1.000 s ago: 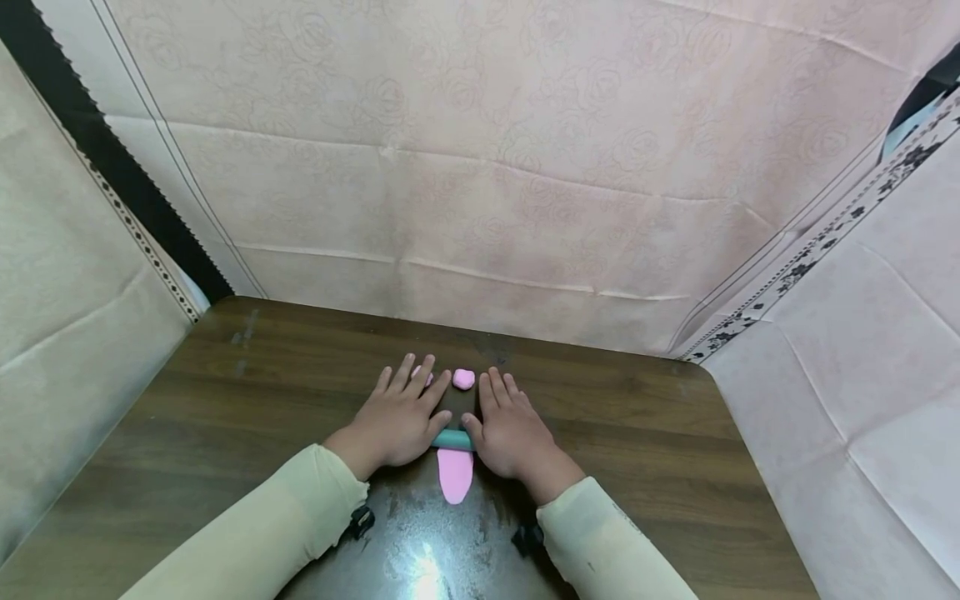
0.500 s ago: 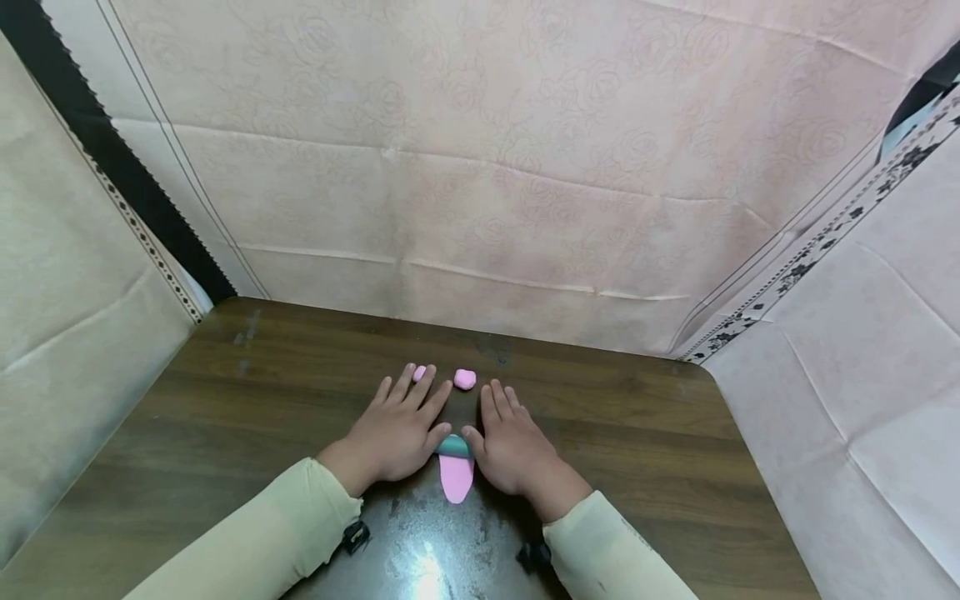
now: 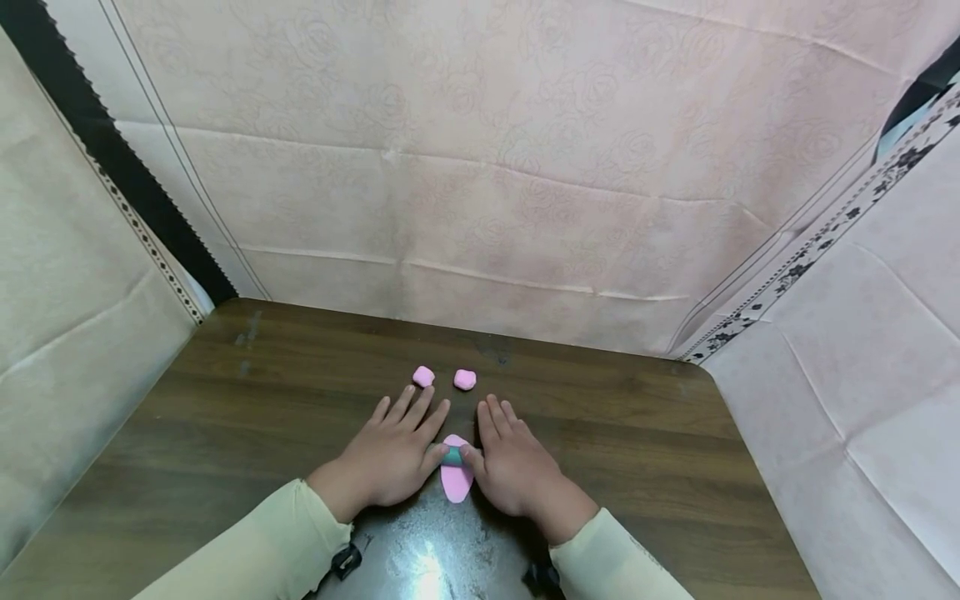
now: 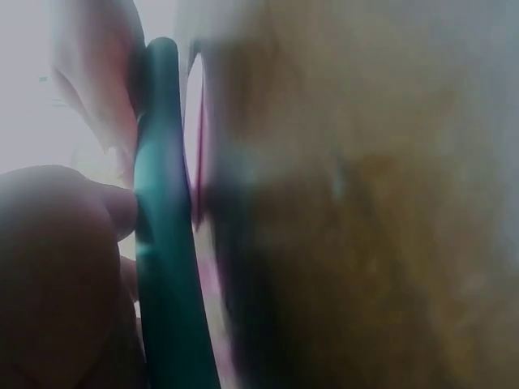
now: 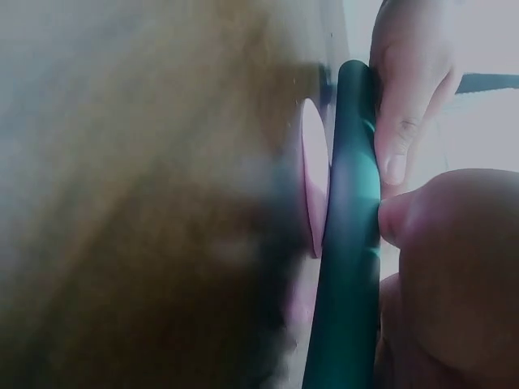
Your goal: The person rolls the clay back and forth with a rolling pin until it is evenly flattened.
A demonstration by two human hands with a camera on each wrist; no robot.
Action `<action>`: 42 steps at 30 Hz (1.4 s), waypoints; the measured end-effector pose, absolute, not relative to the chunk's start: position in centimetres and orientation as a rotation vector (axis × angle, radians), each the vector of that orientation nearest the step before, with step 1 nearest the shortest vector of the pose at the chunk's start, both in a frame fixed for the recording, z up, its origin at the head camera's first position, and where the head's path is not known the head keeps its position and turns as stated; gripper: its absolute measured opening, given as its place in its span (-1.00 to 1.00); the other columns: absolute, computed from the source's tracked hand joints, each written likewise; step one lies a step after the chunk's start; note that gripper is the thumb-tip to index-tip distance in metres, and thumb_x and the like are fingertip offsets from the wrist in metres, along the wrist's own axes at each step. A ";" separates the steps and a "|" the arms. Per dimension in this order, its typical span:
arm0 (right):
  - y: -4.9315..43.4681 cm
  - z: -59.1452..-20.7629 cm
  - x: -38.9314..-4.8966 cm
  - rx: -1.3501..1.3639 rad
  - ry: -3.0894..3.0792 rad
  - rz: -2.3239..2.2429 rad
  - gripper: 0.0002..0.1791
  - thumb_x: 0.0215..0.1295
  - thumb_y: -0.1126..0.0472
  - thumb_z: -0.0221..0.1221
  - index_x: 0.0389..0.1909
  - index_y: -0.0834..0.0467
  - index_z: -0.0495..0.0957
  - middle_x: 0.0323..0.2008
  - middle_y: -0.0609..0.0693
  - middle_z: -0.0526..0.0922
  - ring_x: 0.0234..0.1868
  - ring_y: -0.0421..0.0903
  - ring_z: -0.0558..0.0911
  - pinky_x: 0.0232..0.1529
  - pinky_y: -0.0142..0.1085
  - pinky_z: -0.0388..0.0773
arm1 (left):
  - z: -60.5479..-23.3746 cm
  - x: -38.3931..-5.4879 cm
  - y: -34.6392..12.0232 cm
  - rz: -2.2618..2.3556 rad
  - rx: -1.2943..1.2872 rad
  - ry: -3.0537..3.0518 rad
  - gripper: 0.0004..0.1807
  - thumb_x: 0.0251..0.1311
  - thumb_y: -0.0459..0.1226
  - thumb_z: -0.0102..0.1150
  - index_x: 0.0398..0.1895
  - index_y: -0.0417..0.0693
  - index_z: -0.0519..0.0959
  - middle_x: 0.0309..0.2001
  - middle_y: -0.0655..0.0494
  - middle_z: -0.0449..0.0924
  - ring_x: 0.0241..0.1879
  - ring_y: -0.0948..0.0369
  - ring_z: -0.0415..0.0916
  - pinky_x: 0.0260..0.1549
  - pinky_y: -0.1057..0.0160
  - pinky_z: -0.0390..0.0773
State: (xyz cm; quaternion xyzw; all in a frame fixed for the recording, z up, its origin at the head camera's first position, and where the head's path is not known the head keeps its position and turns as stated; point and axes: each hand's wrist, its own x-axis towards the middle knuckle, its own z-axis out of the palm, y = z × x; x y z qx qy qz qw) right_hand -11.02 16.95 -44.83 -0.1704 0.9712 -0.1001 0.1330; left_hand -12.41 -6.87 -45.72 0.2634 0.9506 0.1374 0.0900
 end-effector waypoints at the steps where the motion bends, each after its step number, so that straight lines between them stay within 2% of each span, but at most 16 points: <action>1: 16.9 -44.8 -10.8 -0.503 2.819 -0.276 -0.08 0.83 -0.35 -0.25 0.86 0.21 -0.08 0.87 0.18 -0.14 0.88 0.23 -0.09 0.81 0.17 0.11 | -45.7 -12.2 -6.9 0.405 0.779 2.817 -0.20 0.80 0.25 -0.26 0.88 0.11 0.07 0.89 -0.07 -0.18 0.86 -0.23 -0.26 0.75 -0.43 -0.07; 12: 17.1 -44.7 -8.3 -0.630 2.835 -0.175 -0.14 0.85 -0.28 -0.17 0.85 0.17 0.01 0.87 0.15 -0.04 0.88 0.18 -0.02 0.79 0.18 0.16 | -45.2 -9.7 -7.1 0.422 0.747 2.754 -0.21 0.78 0.26 -0.20 0.88 0.18 0.09 0.88 -0.04 -0.08 0.86 -0.21 -0.19 0.75 -0.41 -0.03; 23: 17.3 -44.4 -5.6 -0.645 2.830 -0.190 -0.12 0.82 -0.32 -0.17 0.87 0.10 -0.03 0.87 0.10 -0.06 0.88 0.15 -0.06 0.79 0.23 0.11 | -45.6 -7.2 -7.6 0.478 0.791 2.782 -0.17 0.75 0.26 -0.12 0.88 0.13 0.10 0.86 -0.08 -0.01 0.84 -0.26 -0.14 0.72 -0.48 -0.04; 30: 17.6 -44.9 -3.9 -0.711 2.865 -0.181 -0.13 0.83 -0.31 -0.14 0.86 0.13 0.03 0.86 0.15 -0.02 0.86 0.21 0.03 0.75 0.26 0.20 | -46.1 -5.5 -8.1 0.487 0.841 2.800 -0.13 0.73 0.28 -0.11 0.88 0.11 0.08 0.86 -0.09 0.00 0.84 -0.26 -0.14 0.70 -0.52 -0.01; 42: 17.5 -45.1 -1.9 -0.729 2.890 -0.116 -0.12 0.82 -0.33 -0.14 0.86 0.13 0.05 0.86 0.09 0.03 0.85 0.17 0.12 0.71 0.22 0.30 | -46.4 -3.7 -8.4 0.570 0.858 2.766 -0.10 0.70 0.28 -0.02 0.87 0.06 0.11 0.86 -0.08 0.02 0.83 -0.30 -0.10 0.65 -0.56 0.05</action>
